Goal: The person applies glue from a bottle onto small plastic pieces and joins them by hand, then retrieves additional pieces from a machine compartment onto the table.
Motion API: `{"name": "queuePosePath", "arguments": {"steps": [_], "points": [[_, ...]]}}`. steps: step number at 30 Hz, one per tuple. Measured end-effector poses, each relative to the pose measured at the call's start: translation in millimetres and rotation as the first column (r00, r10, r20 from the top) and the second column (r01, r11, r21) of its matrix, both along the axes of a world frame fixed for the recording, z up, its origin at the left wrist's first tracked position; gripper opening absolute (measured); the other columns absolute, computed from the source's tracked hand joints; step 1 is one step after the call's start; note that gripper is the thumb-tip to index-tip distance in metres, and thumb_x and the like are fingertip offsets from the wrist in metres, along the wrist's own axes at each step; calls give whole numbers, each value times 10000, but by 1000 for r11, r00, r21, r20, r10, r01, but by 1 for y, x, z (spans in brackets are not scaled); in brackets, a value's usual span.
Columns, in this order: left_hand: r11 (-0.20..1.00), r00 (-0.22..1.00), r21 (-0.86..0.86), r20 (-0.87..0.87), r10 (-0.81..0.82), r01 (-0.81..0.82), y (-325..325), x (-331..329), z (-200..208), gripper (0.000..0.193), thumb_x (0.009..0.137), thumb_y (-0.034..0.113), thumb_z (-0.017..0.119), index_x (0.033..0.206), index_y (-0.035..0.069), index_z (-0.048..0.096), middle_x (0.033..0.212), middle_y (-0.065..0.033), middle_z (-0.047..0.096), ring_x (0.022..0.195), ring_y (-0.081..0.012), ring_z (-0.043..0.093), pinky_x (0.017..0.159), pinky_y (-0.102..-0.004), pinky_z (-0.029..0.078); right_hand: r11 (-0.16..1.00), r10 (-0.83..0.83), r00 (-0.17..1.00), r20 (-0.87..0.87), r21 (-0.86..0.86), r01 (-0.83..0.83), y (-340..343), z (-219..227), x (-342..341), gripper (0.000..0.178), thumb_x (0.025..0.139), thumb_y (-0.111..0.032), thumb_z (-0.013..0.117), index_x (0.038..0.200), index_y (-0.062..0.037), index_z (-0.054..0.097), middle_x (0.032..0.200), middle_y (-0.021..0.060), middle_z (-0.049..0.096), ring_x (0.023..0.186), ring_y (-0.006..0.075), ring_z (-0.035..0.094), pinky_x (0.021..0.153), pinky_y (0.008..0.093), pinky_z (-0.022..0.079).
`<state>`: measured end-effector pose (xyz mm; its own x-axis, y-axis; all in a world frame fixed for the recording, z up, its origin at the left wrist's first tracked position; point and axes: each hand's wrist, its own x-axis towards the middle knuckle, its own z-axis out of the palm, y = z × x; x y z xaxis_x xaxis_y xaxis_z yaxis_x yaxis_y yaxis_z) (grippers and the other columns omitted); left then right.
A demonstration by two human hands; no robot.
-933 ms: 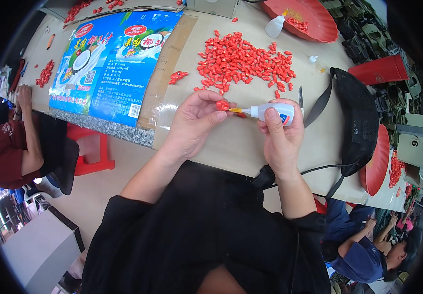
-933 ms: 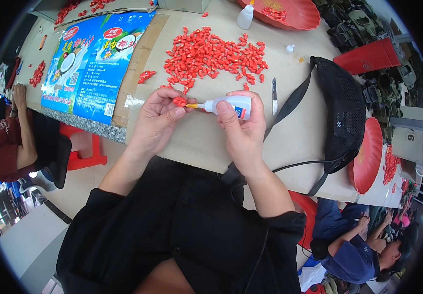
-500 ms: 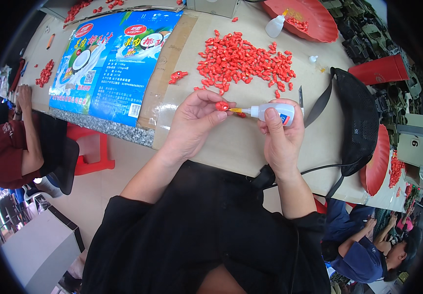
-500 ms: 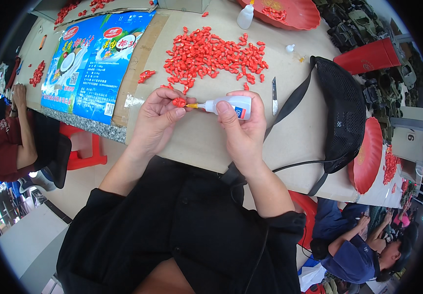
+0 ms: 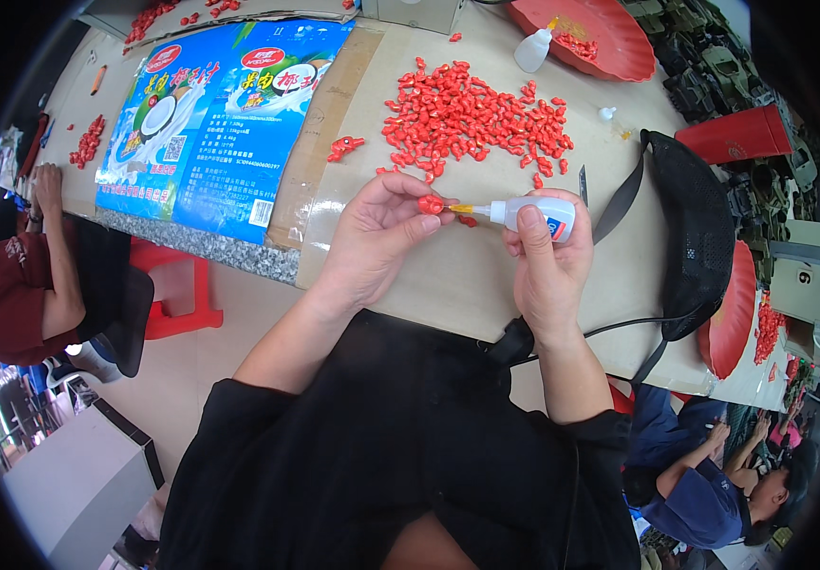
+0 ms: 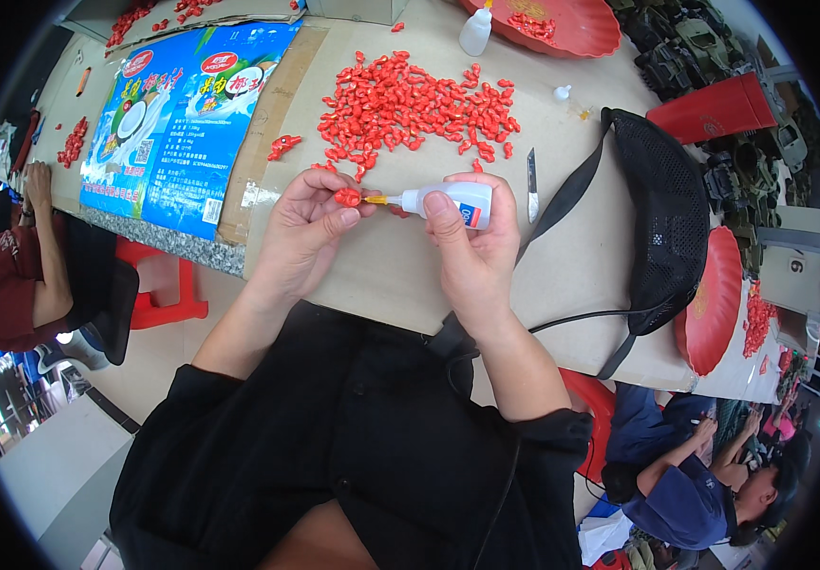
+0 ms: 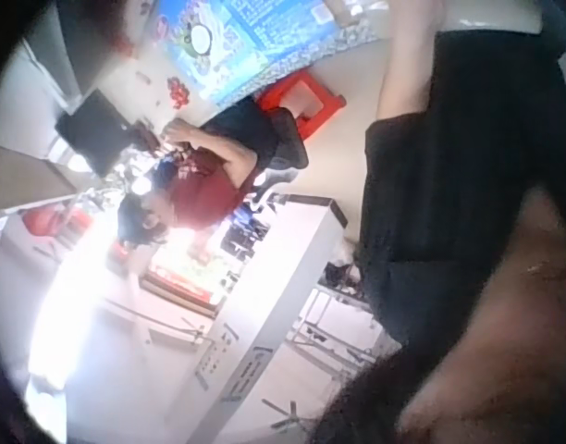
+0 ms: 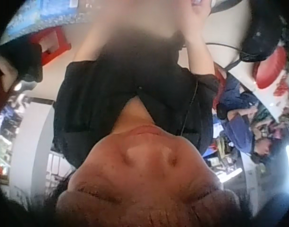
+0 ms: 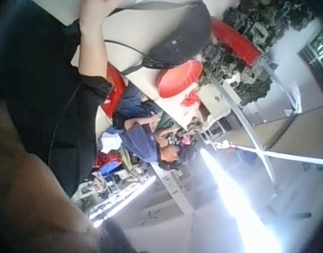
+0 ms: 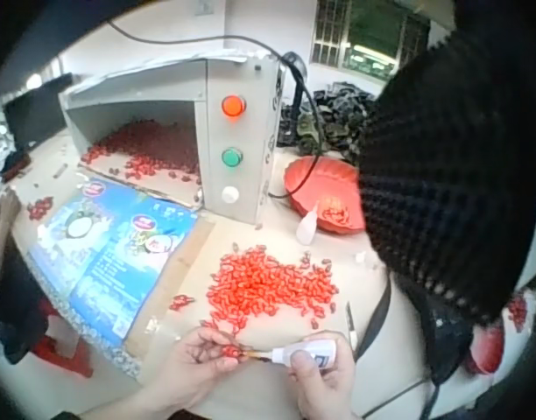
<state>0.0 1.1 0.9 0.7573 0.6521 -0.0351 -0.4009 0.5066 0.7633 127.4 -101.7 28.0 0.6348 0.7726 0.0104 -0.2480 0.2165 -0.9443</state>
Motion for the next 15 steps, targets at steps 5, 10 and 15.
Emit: {"name": "queuePosePath", "arguments": {"steps": [5, 10, 15], "points": [[1000, 1000, -2, -3, 3, -3, -1, 0, 1, 222, 734, -59, 557, 911, 40, 468, 932, -68, 513, 964, -195, 514, 829, -309, 431, 1000, -11, 1000, 21, -11, 11, -1, 0, -2, 231, 795, -131, 572, 956, -38, 434, 776, 29, 498, 627, 69, 453, 548, 197, 368], [1000, 1000, 14, -17, 17, -17, -1, 0, 2, 232, 745, -96, 522, 929, 31, 460, 888, -54, 511, 934, -170, 521, 831, -310, 442, 1000, -11, 999, 37, 4, 11, -1, -3, -2, 235, 796, -131, 566, 965, -34, 434, 799, 47, 498, 619, 91, 448, 547, 218, 368], [1000, 1000, 0, -6, 21, -21, -2, 1, 3, 230, 746, -87, 529, 926, 37, 457, 911, -55, 515, 922, -158, 521, 830, -307, 441, 996, -79, 929, 362, 71, 57, -2, -4, -4, 256, 793, -133, 573, 968, -26, 420, 837, 57, 502, 644, 84, 463, 569, 200, 392]]}}
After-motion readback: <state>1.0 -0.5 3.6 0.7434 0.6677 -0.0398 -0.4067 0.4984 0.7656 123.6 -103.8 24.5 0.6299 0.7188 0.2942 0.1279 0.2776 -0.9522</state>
